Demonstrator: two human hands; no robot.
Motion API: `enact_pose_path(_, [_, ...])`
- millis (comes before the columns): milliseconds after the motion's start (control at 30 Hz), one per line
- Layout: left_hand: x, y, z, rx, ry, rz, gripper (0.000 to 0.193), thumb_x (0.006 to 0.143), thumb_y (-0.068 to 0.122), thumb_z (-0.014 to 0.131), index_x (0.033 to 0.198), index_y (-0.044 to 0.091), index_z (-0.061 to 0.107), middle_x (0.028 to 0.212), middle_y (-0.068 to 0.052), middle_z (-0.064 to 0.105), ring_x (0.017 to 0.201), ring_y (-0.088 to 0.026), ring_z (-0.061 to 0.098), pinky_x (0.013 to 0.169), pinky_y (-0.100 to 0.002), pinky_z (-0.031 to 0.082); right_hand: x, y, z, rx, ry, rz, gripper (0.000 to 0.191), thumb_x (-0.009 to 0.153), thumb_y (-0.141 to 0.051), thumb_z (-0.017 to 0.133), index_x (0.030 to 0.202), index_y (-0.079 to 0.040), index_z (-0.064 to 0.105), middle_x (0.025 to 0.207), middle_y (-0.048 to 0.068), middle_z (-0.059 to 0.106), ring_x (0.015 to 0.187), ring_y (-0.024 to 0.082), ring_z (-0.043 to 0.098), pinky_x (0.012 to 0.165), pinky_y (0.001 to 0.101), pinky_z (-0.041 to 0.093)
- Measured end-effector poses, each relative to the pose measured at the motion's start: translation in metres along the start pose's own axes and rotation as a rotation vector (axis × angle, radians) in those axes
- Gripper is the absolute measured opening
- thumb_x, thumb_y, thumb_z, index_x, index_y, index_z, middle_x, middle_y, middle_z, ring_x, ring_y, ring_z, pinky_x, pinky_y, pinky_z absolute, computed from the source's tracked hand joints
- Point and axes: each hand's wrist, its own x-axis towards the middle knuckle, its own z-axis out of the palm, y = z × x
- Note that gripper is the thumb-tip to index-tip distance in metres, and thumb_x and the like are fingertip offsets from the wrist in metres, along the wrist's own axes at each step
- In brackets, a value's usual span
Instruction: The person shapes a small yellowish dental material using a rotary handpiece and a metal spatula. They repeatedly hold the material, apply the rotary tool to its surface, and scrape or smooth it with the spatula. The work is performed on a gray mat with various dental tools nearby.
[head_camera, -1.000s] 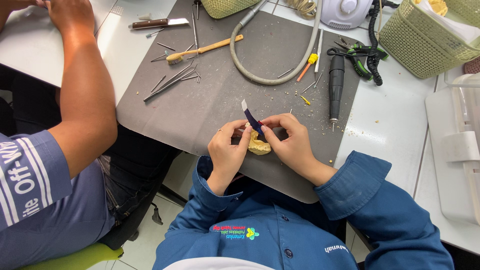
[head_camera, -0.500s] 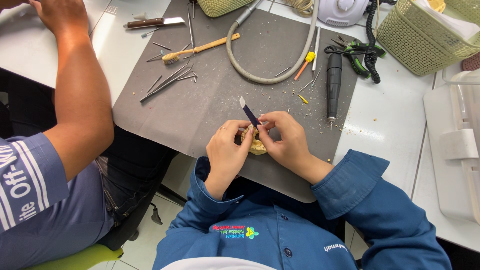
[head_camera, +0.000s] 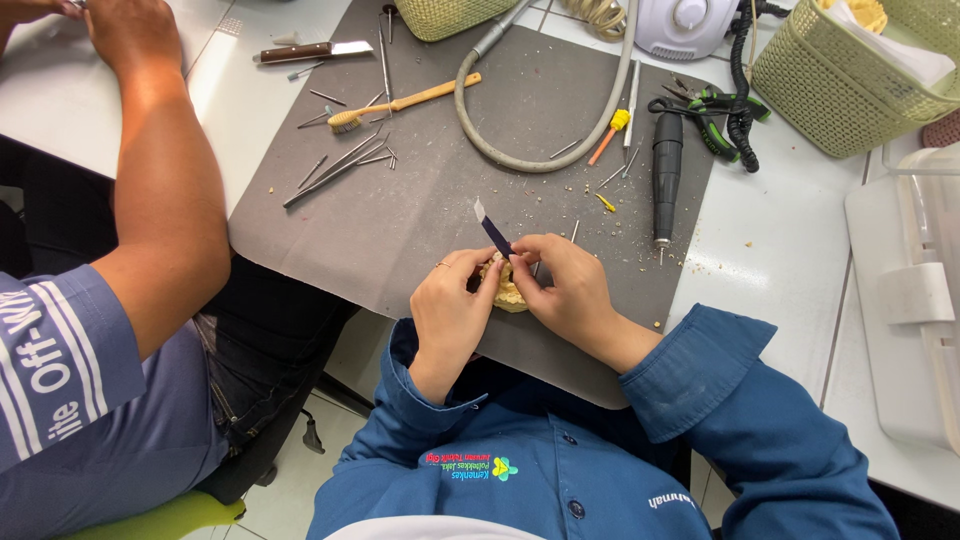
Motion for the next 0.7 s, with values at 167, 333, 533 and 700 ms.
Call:
enact_pose_path(167, [0.005, -0.003, -0.002, -0.079, -0.011, -0.009, 0.017, 0.089, 0.019, 0.075, 0.104, 0.009, 0.078, 0.094, -0.007, 0.076, 0.077, -0.021, 0.074, 0.069, -0.031, 0.057, 0.002, -0.002, 0.001, 0.055, 0.008, 0.014, 0.021, 0.09, -0.002, 0.076, 0.107, -0.004, 0.064, 0.09, 0.009, 0.072, 0.081, 0.021, 0.076, 0.068, 0.0321, 0.059])
enact_pose_path(333, [0.017, -0.016, -0.019, -0.045, -0.015, 0.048, 0.017, 0.09, 0.016, 0.075, 0.103, 0.006, 0.078, 0.098, -0.009, 0.077, 0.083, -0.022, 0.075, 0.075, -0.031, 0.057, 0.0, 0.007, 0.009, 0.373, 0.047, 0.413, 0.021, 0.095, -0.002, 0.071, 0.113, -0.002, 0.061, 0.102, 0.006, 0.072, 0.089, 0.013, 0.073, 0.07, 0.0265, 0.063])
enact_pose_path(533, [0.02, -0.021, -0.038, -0.073, 0.0, -0.007, 0.019, 0.089, 0.017, 0.075, 0.105, 0.006, 0.078, 0.098, -0.008, 0.078, 0.084, -0.02, 0.076, 0.076, -0.029, 0.058, -0.008, 0.021, 0.007, 0.656, 0.046, 0.551, 0.018, 0.101, -0.001, 0.064, 0.118, -0.001, 0.058, 0.107, 0.005, 0.064, 0.1, 0.01, 0.064, 0.083, 0.0257, 0.061])
enact_pose_path(700, [0.02, -0.014, -0.043, -0.074, -0.01, -0.032, 0.019, 0.089, 0.017, 0.076, 0.104, 0.007, 0.079, 0.099, -0.009, 0.078, 0.084, -0.021, 0.076, 0.074, -0.029, 0.058, -0.015, 0.015, 0.009, 0.79, -0.034, 0.491, 0.02, 0.102, -0.002, 0.06, 0.122, -0.001, 0.056, 0.115, 0.006, 0.064, 0.109, 0.01, 0.061, 0.092, 0.0245, 0.053])
